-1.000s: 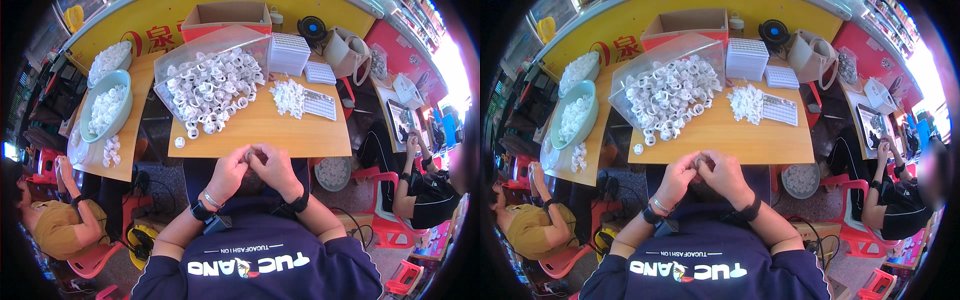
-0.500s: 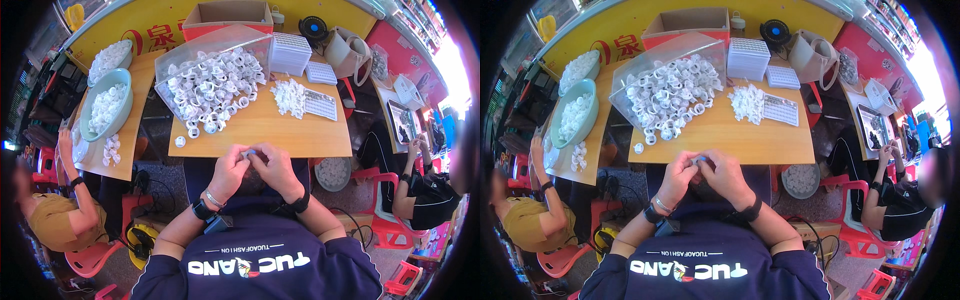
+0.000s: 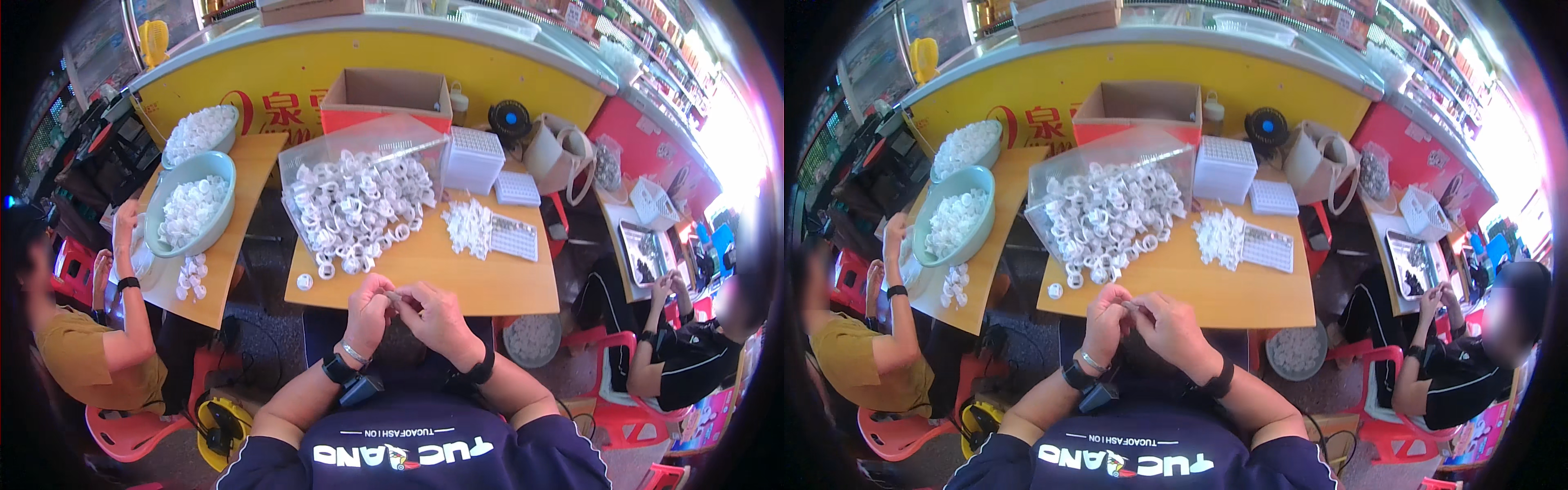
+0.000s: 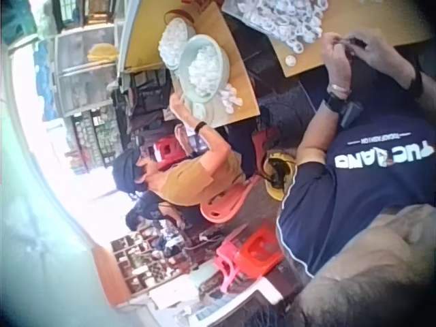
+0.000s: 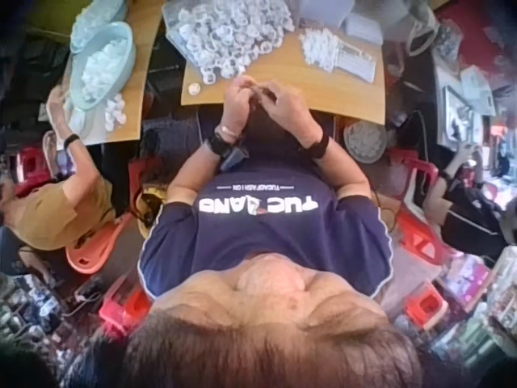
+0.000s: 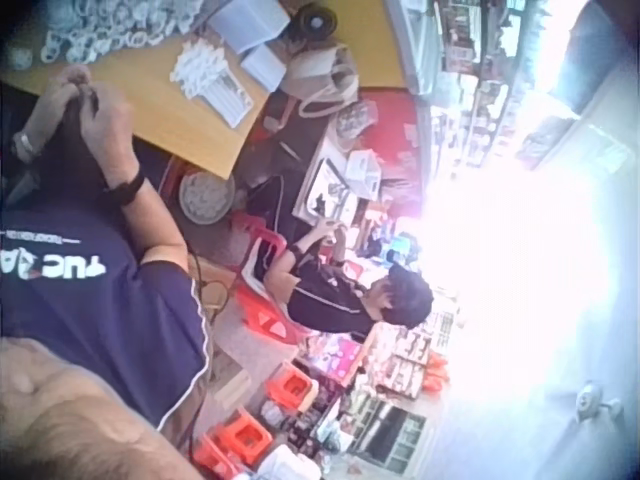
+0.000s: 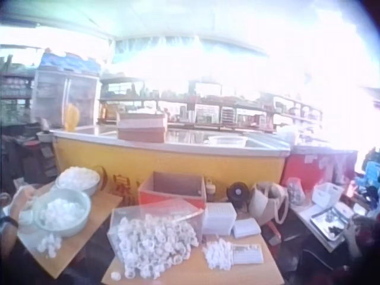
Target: Assembling small electronic components into white plastic housings.
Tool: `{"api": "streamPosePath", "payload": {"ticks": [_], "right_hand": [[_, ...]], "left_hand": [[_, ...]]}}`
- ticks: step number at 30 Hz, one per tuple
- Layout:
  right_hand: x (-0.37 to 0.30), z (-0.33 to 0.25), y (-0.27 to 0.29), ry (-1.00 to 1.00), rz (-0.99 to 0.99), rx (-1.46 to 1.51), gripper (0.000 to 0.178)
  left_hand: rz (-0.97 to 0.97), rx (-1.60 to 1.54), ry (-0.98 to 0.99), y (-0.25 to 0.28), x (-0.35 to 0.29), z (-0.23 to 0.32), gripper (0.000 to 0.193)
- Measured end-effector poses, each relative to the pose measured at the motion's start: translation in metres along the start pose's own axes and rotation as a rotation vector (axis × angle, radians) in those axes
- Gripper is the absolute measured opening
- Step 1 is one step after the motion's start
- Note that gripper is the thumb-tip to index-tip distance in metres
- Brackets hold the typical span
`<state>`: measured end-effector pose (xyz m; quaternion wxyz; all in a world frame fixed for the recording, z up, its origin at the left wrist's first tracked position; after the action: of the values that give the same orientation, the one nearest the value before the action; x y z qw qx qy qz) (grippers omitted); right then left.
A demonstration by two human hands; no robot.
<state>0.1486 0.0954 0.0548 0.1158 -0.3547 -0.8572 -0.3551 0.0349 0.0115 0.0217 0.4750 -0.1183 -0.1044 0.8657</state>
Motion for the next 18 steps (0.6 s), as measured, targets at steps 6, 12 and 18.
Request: {"api": "streamPosePath", "payload": {"ticks": [6,12,18], "right_hand": [[0.043,-0.009,0.026,-0.062,-0.118,-0.024,0.011],[0.177,0.018,0.116,-0.113,0.184,-0.138,0.012],[0.304,0.101,0.133,-0.004,0.249,-0.526,0.02]], "left_hand": [[-0.016,-0.001,-0.042,0.005,0.007,0.016,0.038],[-0.032,-0.035,0.06,0.042,0.012,0.008,0.053],[-0.061,-0.072,0.102,0.045,0.02,0.014,0.046]]}}
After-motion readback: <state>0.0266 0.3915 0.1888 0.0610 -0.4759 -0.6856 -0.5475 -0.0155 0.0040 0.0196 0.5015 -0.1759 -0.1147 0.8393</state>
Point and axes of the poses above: each hand's wrist, its own x-axis towards the middle knuckle, its own y-axis out of the back of the hand, z = x × y, the point moved 1 cm from there along x, towards the middle knuckle, and after that the axes turned 1 degree about -z, right-handed, at the moved point
